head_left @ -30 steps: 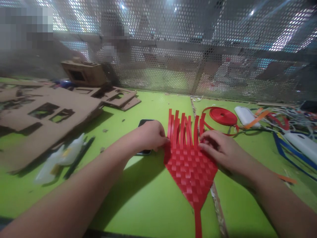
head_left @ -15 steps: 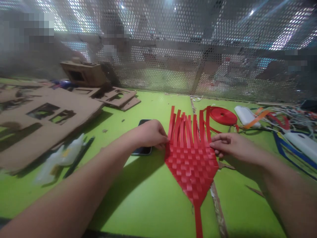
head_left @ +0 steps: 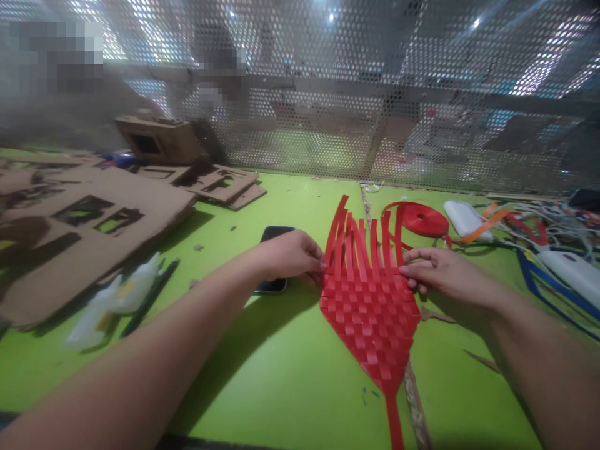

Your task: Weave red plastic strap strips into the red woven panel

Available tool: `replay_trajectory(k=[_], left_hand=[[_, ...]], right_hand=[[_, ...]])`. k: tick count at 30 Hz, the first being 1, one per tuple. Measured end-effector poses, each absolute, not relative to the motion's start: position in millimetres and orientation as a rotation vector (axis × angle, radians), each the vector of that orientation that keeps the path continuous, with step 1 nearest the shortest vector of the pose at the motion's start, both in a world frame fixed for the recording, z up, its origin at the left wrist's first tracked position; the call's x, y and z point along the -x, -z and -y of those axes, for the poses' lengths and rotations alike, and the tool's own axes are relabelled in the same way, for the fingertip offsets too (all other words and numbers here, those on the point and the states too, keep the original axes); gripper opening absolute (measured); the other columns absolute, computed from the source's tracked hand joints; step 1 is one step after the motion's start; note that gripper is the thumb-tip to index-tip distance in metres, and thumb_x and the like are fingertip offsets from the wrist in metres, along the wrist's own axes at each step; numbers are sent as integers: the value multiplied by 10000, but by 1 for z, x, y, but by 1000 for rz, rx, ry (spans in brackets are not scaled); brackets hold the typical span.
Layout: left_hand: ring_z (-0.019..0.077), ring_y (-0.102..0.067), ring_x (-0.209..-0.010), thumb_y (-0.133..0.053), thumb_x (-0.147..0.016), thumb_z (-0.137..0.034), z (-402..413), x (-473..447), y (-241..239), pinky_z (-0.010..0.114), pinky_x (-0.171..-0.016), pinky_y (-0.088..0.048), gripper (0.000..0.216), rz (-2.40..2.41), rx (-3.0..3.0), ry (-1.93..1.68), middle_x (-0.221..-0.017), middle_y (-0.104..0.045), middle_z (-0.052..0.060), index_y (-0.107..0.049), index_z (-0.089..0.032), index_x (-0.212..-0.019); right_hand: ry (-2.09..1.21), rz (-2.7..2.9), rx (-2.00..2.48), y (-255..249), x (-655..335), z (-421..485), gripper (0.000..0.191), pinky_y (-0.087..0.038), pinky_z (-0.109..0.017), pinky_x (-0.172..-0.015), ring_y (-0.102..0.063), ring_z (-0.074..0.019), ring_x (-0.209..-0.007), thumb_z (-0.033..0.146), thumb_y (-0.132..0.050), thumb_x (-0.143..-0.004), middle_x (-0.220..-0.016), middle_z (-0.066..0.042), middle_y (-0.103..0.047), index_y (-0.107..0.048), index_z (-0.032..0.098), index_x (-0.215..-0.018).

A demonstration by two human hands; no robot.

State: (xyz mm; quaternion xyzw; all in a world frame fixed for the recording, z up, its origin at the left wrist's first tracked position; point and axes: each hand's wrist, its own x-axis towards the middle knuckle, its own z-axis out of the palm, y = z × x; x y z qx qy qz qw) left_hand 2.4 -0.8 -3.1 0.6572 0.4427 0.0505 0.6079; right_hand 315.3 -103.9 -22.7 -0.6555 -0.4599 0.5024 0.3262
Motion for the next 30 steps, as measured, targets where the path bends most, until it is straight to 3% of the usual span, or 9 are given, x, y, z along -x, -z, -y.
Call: replay_trajectory(k=[5, 13, 22, 30], left_hand=[[217, -772, -880, -807, -790, -330, 1, -3, 5, 352, -882, -604, 135, -1063, -1554, -115, -862, -809, 62, -788, -197, -774], [225, -767, -842, -945, -595, -406, 1, -4, 0, 355, -859, -616, 283, -1047, -1548, -112, -809, -803, 55, -795, -206, -728], [240, -772, -886, -910, -676, -430, -4, 4, -1, 392, -891, -622, 308, -874, -1386, -48, -902, -812, 97, -813, -180, -828], [167, -751, -849, -897, -722, -356, -9, 7, -2, 288, -842, -613, 278, -732, -1326, -47, -925, -806, 89, -820, -180, -923]], right_hand=[[-1377, 1228, 1736, 24, -320, 103, 336, -469, -243, -542, -617, -138, -623, 363, -829, -831, -751, -49, -725, -638, 172, -1032], [-1404, 1240, 1706, 22, -318, 104, 315, -477, -262, -585, -615, -139, -646, 382, -842, -815, -761, -48, -723, -652, 167, -945], [-1363, 1233, 1736, 22, -321, 104, 297, -485, -256, -580, -620, -140, -660, 394, -838, -818, -769, -52, -722, -672, 163, -904], [-1373, 1229, 1737, 22, -321, 104, 320, -501, -267, -597, -626, -148, -672, 413, -845, -807, -773, -52, -717, -667, 168, -909]])
